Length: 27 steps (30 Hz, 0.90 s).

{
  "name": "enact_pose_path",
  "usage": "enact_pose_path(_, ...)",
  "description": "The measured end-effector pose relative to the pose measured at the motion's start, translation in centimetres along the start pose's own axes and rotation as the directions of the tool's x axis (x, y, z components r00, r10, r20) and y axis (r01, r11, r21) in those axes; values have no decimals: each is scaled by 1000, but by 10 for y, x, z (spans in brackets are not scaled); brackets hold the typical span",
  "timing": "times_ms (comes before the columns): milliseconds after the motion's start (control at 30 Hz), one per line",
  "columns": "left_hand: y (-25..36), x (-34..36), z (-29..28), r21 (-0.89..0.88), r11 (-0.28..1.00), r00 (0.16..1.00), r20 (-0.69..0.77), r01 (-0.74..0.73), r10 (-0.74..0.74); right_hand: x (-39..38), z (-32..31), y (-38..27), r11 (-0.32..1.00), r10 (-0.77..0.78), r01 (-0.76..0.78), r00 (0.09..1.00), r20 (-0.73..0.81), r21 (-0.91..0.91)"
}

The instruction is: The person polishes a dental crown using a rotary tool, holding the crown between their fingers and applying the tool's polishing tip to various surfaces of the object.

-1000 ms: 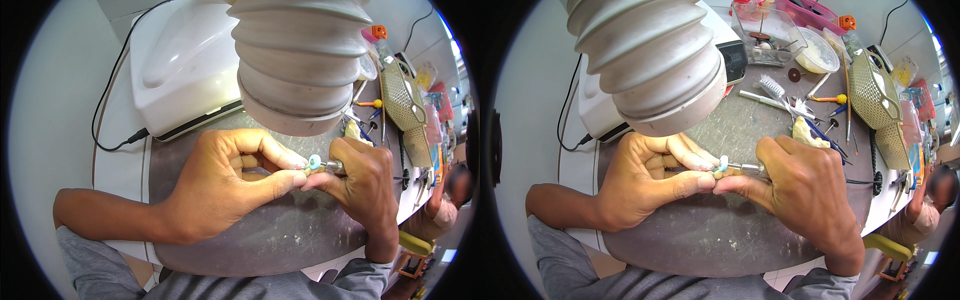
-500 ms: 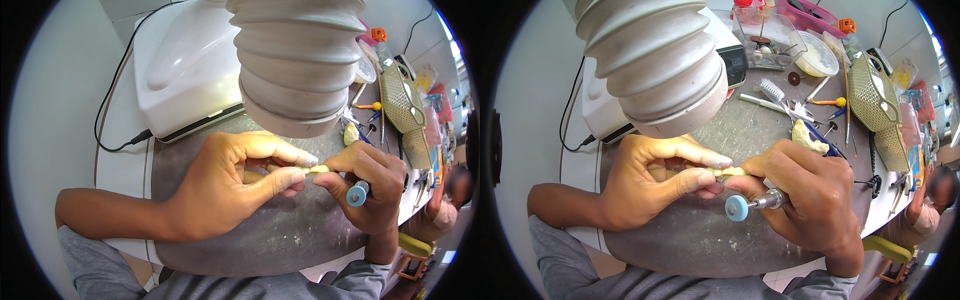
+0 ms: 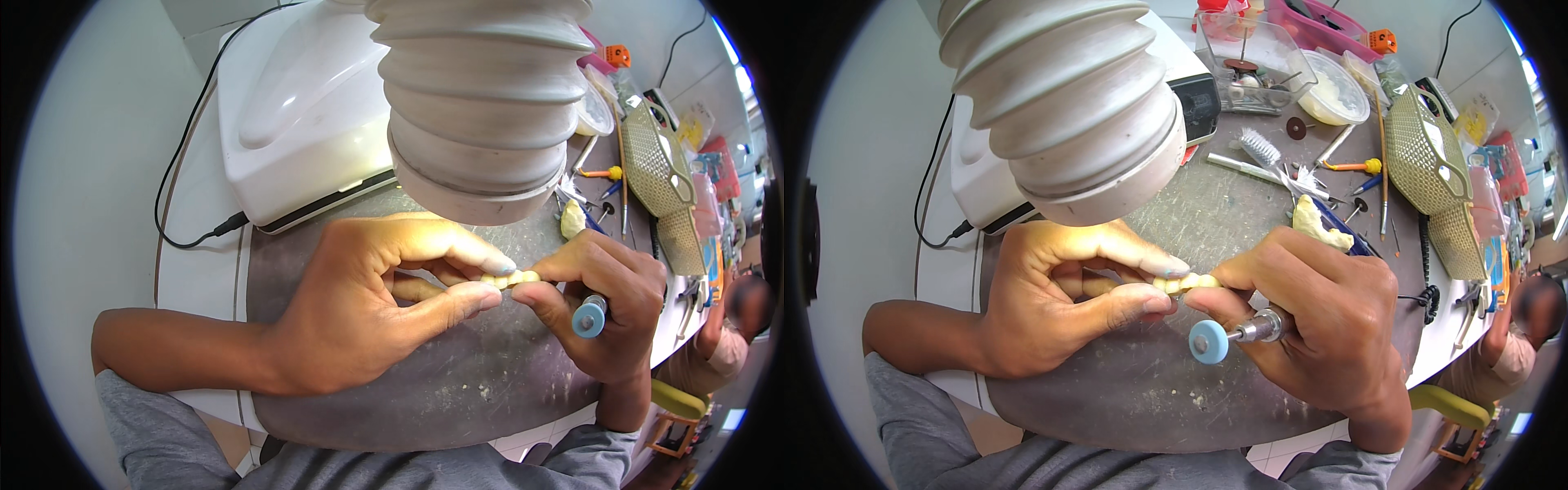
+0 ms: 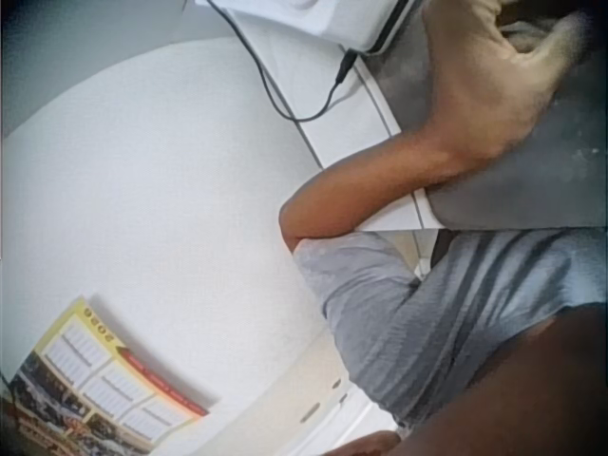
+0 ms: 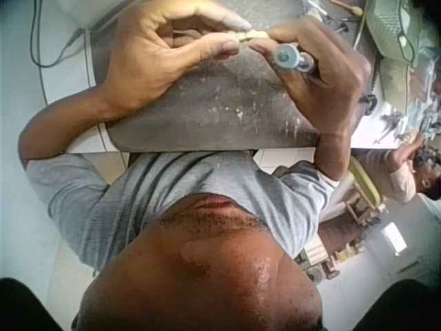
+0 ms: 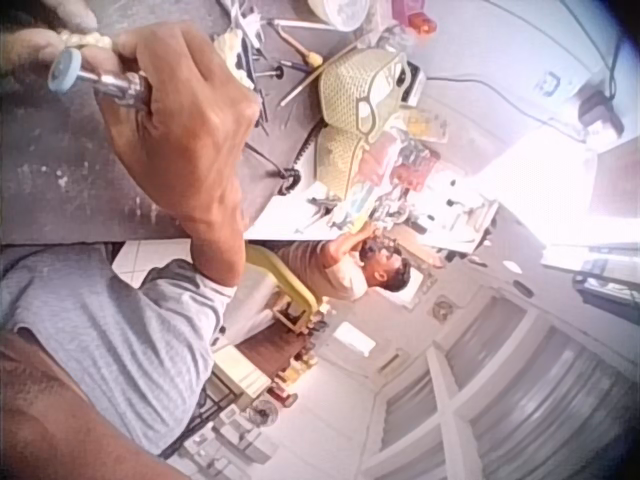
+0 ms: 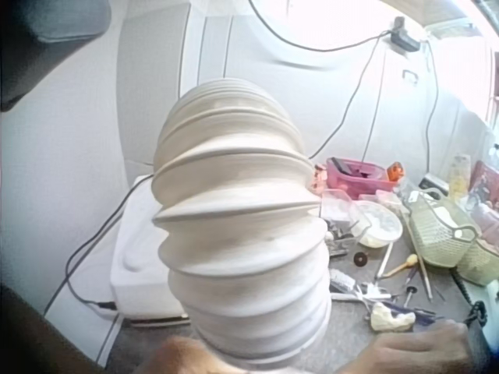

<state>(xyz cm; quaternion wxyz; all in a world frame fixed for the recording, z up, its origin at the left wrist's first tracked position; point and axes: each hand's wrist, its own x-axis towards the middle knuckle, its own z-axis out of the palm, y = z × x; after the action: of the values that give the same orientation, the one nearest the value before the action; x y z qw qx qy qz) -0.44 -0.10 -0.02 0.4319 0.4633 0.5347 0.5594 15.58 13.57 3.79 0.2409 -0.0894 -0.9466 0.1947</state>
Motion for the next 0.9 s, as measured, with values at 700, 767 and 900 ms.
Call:
enact_pose_path(700, 5, 1, 0, -477, 841, 958, 6, 255, -287, -4, 6, -1, 999, 34, -32, 998, 47, -44)
enact_pose_path(767, 3, 1, 0, -495, 831, 961, 31, 254, -275, -3, -1, 2, 993, 119, -117, 990, 77, -30)
enact_pose_path(900, -8, 1, 4, -451, 883, 988, -13, 132, -155, -2, 4, 3, 961, 226, -196, 964, 139, -197)
